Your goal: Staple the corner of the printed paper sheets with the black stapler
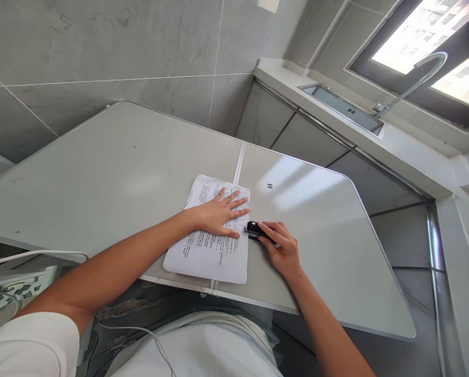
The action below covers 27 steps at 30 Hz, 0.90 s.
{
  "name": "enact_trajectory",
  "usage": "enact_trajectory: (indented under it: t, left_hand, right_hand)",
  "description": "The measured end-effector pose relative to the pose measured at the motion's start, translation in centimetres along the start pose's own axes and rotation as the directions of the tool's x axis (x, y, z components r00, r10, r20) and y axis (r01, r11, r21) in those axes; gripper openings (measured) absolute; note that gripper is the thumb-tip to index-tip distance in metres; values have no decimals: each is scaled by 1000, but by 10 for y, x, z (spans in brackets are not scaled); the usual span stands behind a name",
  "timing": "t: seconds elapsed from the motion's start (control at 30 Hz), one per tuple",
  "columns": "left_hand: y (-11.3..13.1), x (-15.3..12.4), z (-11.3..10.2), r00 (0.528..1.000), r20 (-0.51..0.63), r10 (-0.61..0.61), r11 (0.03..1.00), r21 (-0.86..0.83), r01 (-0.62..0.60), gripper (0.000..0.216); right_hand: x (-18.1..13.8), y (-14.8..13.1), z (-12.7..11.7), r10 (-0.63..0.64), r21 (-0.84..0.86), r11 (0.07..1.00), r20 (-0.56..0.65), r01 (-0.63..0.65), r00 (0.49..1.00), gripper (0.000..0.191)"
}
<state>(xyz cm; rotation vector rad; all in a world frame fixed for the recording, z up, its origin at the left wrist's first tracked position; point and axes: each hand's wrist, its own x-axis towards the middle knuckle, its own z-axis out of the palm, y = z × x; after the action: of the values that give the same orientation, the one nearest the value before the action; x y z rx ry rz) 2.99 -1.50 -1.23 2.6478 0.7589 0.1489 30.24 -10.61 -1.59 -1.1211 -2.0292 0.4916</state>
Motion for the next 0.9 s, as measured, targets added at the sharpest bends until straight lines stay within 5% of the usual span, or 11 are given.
enact_trajectory:
  t: [0.9]
  left_hand:
    - [4,4,0,1000,-1,-10,1000,-12,10,92]
  right_hand:
    - [0,0,4,-70,-194,978,58,80,996,53]
